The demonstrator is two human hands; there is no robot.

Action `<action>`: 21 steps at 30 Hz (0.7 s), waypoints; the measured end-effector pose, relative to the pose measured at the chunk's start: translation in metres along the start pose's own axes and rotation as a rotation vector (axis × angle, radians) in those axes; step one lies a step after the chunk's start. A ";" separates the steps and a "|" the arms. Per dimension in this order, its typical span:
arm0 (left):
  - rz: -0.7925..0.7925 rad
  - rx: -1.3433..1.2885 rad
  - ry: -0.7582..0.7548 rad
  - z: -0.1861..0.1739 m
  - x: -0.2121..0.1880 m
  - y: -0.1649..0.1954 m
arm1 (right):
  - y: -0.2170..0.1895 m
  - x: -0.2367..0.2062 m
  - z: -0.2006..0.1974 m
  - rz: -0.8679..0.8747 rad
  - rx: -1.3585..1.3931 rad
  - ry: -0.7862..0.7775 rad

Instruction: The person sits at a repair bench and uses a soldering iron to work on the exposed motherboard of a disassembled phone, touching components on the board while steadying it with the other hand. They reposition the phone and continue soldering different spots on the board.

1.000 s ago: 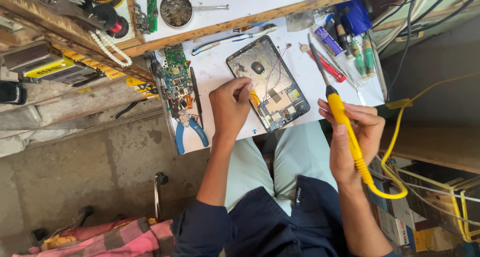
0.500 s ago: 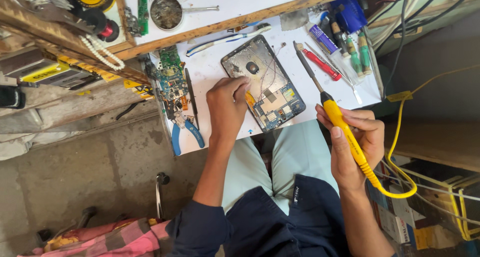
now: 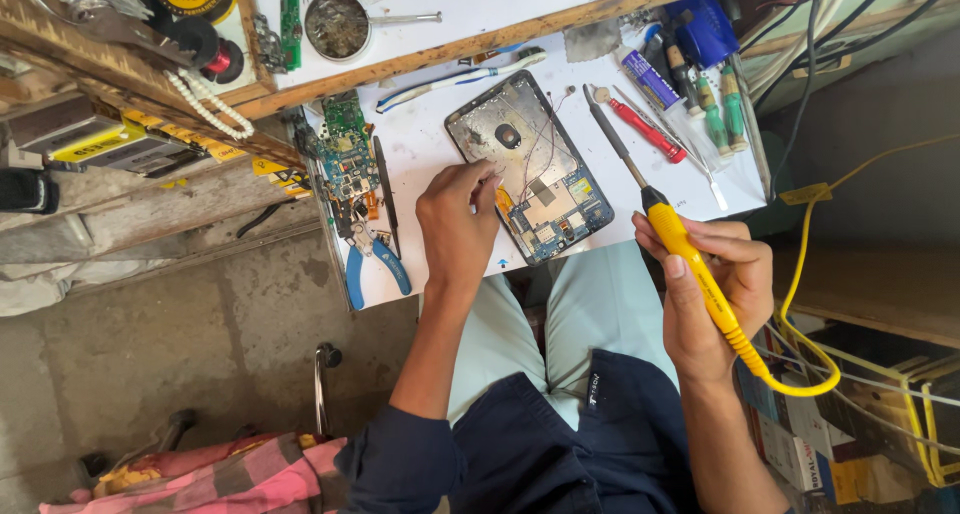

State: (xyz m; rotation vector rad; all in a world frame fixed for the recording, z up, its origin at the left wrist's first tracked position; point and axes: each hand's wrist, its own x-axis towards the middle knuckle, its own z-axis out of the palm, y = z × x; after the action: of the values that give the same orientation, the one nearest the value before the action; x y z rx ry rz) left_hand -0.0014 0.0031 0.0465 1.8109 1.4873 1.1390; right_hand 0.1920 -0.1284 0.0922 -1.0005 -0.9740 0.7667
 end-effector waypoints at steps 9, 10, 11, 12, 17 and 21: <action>0.168 0.102 0.008 0.001 -0.006 -0.006 | 0.002 0.004 -0.011 0.145 0.235 0.078; 0.176 0.107 0.002 0.001 -0.006 -0.007 | 0.002 0.004 -0.012 0.148 0.250 0.078; 0.183 0.113 -0.004 0.001 -0.005 -0.008 | 0.002 0.004 -0.014 0.154 0.265 0.079; 0.190 0.118 -0.011 0.001 -0.005 -0.008 | 0.003 0.004 -0.014 0.159 0.279 0.079; 0.082 0.020 -0.026 0.002 0.002 -0.011 | 0.007 0.003 -0.016 0.186 0.240 0.132; -0.003 -0.055 -0.083 -0.002 0.005 -0.012 | 0.012 0.003 -0.015 0.214 0.225 0.187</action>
State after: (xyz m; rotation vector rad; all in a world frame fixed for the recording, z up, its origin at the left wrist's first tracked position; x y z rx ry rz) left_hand -0.0091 0.0105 0.0384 1.7961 1.3975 1.0789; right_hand 0.2060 -0.1263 0.0784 -0.9693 -0.6103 0.9207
